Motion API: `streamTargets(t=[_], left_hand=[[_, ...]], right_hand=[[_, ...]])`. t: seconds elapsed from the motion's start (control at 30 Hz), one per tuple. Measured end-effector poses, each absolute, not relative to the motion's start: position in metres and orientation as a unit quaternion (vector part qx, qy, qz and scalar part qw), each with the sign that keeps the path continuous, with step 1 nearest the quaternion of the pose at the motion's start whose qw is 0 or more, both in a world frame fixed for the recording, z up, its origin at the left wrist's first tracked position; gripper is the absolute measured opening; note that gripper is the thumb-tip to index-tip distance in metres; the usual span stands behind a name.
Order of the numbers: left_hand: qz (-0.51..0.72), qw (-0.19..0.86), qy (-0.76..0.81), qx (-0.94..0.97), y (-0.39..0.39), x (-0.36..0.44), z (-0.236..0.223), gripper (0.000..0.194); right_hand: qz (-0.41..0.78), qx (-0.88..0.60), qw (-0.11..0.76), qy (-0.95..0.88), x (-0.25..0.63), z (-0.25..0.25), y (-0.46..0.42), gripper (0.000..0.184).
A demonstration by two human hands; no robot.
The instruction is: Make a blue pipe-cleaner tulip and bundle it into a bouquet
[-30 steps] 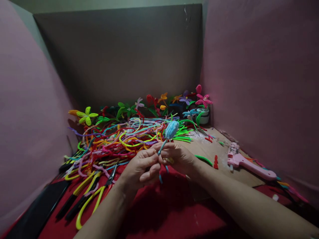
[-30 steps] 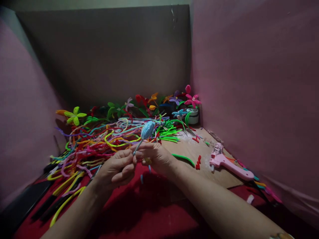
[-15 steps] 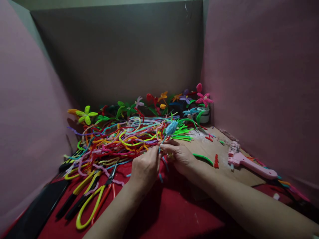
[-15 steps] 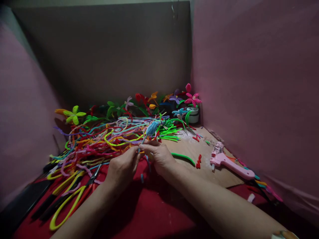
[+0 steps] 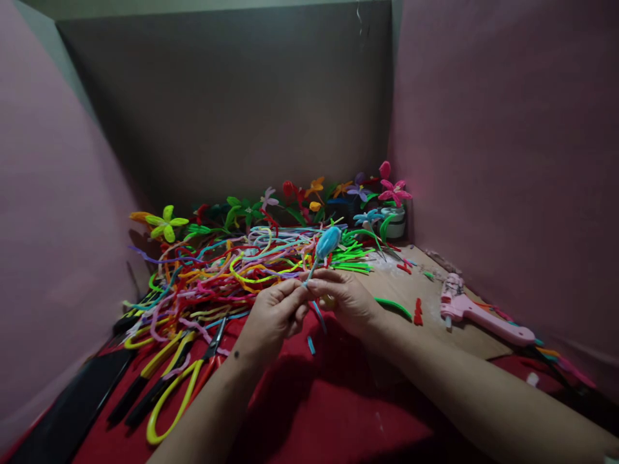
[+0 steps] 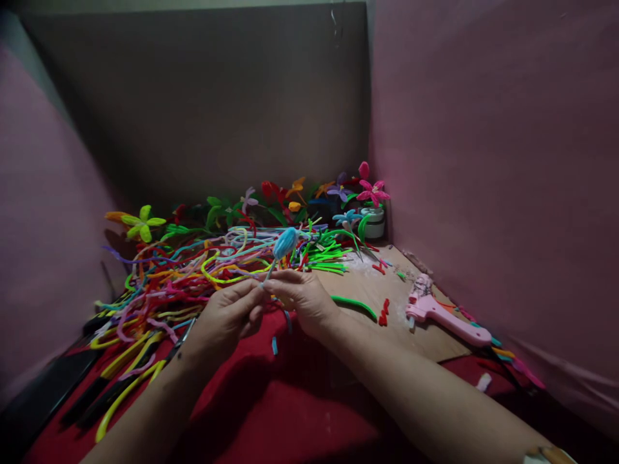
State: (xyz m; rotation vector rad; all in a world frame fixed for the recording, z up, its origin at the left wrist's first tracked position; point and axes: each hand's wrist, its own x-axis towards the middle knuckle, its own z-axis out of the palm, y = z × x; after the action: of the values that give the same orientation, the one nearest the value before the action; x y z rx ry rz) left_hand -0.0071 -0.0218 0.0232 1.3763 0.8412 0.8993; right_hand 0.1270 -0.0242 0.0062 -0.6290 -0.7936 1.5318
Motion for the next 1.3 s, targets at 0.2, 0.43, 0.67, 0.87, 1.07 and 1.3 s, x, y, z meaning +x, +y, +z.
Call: streamTargets(t=[0.2, 0.43, 0.67, 0.87, 1.07, 1.3], left_hand=[[0.336, 0.769, 0.233, 0.492, -0.019, -0.015, 0.020, 0.017], [0.314, 0.762, 0.238, 0.514, -0.020, -0.017, 0.021, 0.019], [0.387, 0.140, 0.429, 0.804, -0.021, -0.008, 0.009, 0.023], [0.318, -0.082, 0.407, 0.852, -0.016, -0.012, -0.004, 0.022], [0.414, 0.232, 0.429, 0.769, -0.022, -0.010, 0.014, 0.020], [0.393, 0.615, 0.367, 0.577, -0.027, -0.008, 0.030, 0.026]], right_hand=[[0.694, -0.226, 0.551, -0.405, 0.134, 0.003, -0.020, 0.018], [0.672, -0.216, 0.571, -0.418, 0.133, 0.000, -0.019, 0.014], [0.652, -0.285, 0.631, -0.309, 0.128, 0.002, -0.019, 0.019], [0.642, -0.293, 0.616, -0.351, 0.122, 0.004, -0.027, 0.014], [0.605, -0.280, 0.592, -0.453, 0.125, 0.003, -0.026, 0.019], [0.602, -0.265, 0.570, -0.492, 0.132, 0.003, -0.023, 0.019]])
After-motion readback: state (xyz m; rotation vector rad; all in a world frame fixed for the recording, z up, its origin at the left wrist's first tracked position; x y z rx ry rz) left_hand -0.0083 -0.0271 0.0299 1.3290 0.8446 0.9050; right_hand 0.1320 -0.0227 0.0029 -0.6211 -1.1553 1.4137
